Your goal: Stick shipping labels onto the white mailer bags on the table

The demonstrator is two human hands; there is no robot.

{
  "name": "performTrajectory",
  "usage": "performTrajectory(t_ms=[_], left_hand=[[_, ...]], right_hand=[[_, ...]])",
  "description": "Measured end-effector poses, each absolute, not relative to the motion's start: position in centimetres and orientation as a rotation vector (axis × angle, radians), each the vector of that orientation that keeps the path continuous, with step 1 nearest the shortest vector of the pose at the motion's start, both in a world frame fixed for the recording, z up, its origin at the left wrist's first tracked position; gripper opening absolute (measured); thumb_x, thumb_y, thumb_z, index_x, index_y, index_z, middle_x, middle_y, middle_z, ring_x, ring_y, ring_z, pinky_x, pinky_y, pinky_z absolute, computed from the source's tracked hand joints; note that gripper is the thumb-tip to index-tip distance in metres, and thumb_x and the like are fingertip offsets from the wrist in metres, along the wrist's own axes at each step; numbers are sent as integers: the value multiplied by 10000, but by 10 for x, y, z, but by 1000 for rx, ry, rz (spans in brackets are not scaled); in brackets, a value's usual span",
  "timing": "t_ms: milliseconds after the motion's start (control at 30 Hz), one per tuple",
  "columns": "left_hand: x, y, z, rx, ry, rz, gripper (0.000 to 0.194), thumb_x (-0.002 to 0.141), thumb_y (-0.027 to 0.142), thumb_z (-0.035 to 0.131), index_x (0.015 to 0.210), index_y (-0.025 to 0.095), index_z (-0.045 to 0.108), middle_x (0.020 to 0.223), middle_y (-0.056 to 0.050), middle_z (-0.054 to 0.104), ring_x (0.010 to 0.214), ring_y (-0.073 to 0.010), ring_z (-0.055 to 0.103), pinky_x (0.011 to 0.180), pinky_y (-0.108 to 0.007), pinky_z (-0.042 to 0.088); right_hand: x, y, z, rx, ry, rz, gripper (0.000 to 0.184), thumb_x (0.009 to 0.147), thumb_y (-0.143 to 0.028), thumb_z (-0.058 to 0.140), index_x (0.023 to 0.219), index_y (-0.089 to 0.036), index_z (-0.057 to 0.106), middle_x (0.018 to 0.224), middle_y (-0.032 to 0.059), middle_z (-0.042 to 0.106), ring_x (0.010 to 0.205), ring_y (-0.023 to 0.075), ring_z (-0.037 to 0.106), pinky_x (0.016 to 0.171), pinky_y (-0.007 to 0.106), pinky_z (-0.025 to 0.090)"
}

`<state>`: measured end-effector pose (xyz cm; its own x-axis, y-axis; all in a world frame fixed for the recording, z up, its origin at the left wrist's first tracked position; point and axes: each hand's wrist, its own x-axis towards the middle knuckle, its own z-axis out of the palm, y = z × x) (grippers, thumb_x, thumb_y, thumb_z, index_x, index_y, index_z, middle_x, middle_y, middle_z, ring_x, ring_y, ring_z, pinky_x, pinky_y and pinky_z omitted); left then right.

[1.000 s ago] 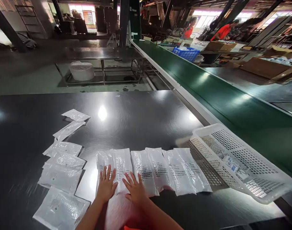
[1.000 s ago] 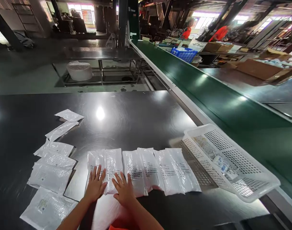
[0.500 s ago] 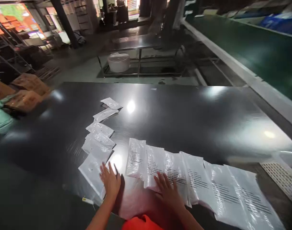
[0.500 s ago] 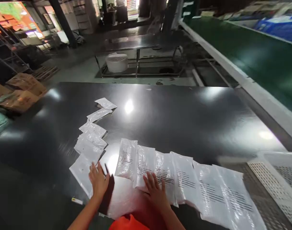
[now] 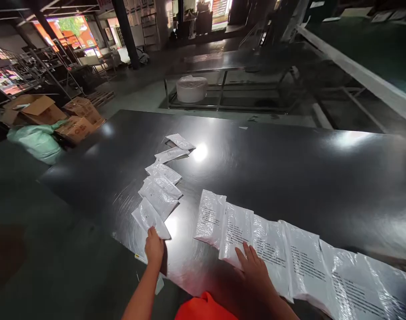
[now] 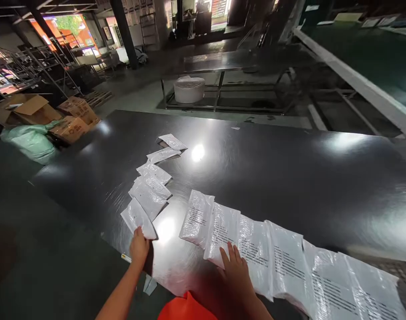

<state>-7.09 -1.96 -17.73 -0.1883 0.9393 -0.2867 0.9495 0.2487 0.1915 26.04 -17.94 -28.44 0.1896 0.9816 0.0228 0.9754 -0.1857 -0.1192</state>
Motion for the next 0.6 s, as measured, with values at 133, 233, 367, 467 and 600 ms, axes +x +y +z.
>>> performTrajectory(t_ms=[133,233,367,467,600], left_hand=[[-115,-27,-117,1804,2120,-24,343,914,192,419,1224,148,558,1012,-120,701,955,-258,649,746,-307,440],[-126,-22,-53,1824,1806,122,260,850,209,424,979,203,650,717,-24,659,696,-203,616,604,-267,368],[-112,-1,4,1337,1145,121,191,617,184,488,731,154,638,538,42,502,457,-104,429,454,-214,273],[-95,18,0,994,975,118,254,496,154,537,705,109,675,511,35,518,429,-81,401,415,-195,244],[-69,41,-38,650,883,256,229,426,120,592,639,86,672,534,-7,584,440,-84,468,424,-187,316]], right_hand=[[222,-151,-238,-2165,-1927,380,508,822,-338,474,1269,-137,603,1415,195,502,1312,373,447,1036,530,411],[175,-116,-180,-1841,-1939,725,776,755,-365,588,1463,-129,375,1517,178,369,1385,345,355,1103,513,353],[127,-87,-120,-1459,-1813,1104,994,603,-500,763,1458,-162,385,1473,167,430,1318,388,414,1085,520,355],[118,-94,-105,-1234,-1534,1513,691,682,-599,694,1224,-177,618,1155,99,662,1054,321,603,885,410,495],[111,-111,-109,-1098,-1080,1649,641,728,-591,685,1227,-202,581,1090,82,672,987,261,622,805,362,507]])
